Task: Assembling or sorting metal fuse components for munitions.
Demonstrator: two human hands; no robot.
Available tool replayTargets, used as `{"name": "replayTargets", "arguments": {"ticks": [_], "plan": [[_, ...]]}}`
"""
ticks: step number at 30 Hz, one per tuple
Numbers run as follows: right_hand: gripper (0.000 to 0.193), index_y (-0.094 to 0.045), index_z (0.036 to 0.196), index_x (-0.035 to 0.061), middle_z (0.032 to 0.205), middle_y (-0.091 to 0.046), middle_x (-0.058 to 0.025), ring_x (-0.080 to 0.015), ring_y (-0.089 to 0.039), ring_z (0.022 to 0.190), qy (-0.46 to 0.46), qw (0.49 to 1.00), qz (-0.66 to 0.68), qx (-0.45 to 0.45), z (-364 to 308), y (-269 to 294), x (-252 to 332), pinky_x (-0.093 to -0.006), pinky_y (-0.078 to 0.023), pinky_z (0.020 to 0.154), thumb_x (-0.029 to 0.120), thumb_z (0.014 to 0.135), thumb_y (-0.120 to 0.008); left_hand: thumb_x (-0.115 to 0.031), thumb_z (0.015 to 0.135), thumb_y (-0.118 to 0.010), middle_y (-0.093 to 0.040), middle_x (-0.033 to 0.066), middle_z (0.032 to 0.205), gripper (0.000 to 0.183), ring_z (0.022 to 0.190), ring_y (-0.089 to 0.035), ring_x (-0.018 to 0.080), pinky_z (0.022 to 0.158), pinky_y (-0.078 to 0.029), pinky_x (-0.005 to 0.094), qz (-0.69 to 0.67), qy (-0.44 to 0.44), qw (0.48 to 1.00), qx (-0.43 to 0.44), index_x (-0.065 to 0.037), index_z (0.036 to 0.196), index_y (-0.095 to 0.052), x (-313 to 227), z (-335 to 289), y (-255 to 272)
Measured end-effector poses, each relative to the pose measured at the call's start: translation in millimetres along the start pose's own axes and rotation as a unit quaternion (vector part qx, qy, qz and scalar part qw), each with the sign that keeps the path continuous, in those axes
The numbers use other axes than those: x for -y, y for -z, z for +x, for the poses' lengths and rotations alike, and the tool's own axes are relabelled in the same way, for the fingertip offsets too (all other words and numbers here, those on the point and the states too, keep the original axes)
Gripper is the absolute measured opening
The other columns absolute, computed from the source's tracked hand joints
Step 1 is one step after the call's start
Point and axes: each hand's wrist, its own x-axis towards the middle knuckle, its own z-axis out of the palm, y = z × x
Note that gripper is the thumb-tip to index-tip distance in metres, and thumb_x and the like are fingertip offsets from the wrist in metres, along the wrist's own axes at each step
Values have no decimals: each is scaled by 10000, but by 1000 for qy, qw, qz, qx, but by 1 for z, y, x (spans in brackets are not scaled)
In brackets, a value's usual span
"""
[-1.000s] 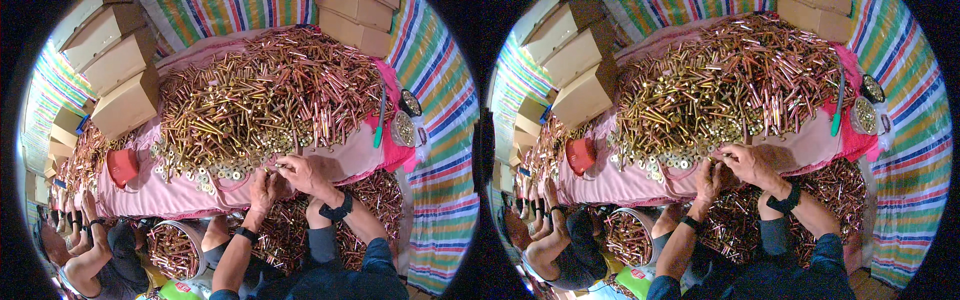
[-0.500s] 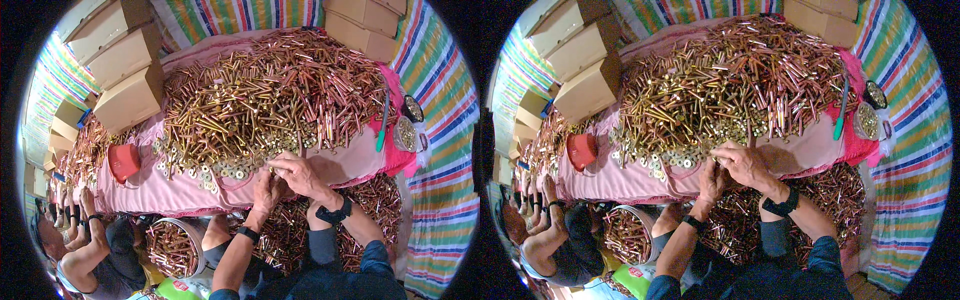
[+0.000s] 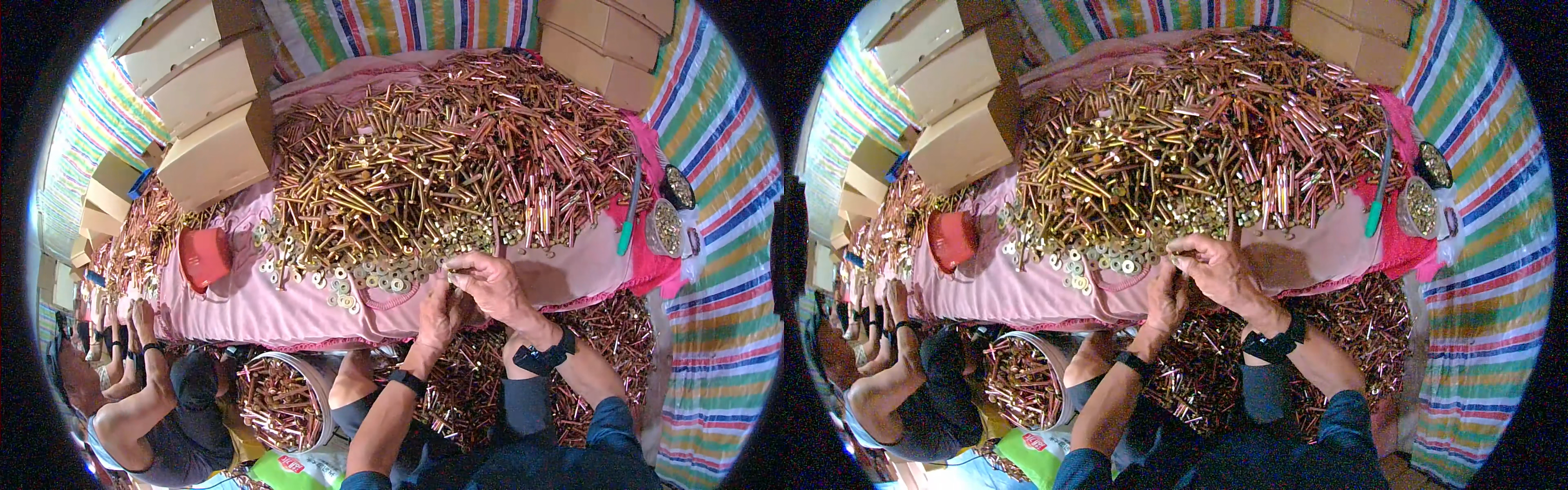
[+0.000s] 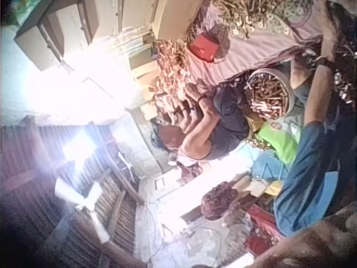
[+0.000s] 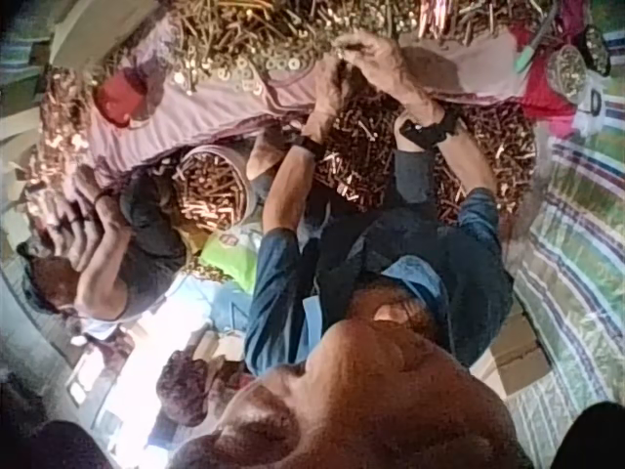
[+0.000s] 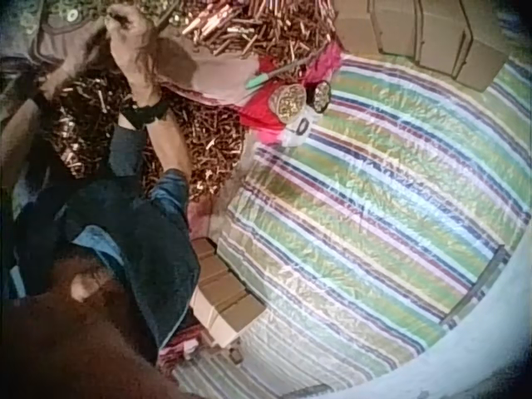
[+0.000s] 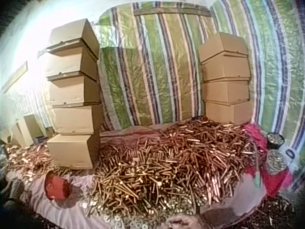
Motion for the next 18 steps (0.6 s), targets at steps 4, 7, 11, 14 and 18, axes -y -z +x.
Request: {"name": "replayTargets", "arguments": {"ticks": [4, 7, 11, 14, 18], "plan": [[197, -716, 1085, 9, 1031, -732, -75, -142, -702, 959, 139, 980, -144, -7, 1, -1, 10, -264, -567, 841, -39, 896, -686, 31, 863, -579, -657, 189, 891, 410, 746, -642, 350, 666, -512, 382, 1, -8, 1000, 20, -48, 1264, -590, 3, -2, 3], [184, -720, 1038, 23, 1002, -728, -97, -179, -715, 930, 217, 953, -211, -1, 6, 5, 13, -279, -575, 813, -21, 860, -726, 42, 811, -541, -656, 192, 874, 454, 755, -646, 358, 685, -517, 387, 1, 17, 999, 39, -50, 1252, -595, 1, -1, 3], [177, -713, 1018, 20, 990, -729, -108, -207, -720, 911, 135, 970, -202, 26, 6, 11, 16, -306, -580, 792, 22, 848, -763, 57, 802, -576, -622, 193, 804, 552, 695, -635, 370, 647, -513, 396, 8, -54, 998, 15, -39, 1345, -549, 12, -1, 2], [196, -712, 1021, 23, 947, -718, -108, -227, -716, 891, 89, 977, -192, -5, 7, 6, 20, -331, -577, 774, 81, 848, -783, 62, 789, -567, -639, 192, 811, 650, 702, -648, 377, 650, -525, 410, 31, -86, 996, 22, -45, 1428, -513, 11, 2, 4], [236, -697, 1010, 13, 909, -697, -118, -245, -702, 855, 173, 959, -226, -15, 5, 2, 19, -367, -566, 753, 169, 859, -790, 59, 785, -569, -664, 191, 837, 538, 719, -664, 383, 664, -537, 426, 55, -67, 996, 21, -29, 1316, -563, 8, 0, 4]]}}
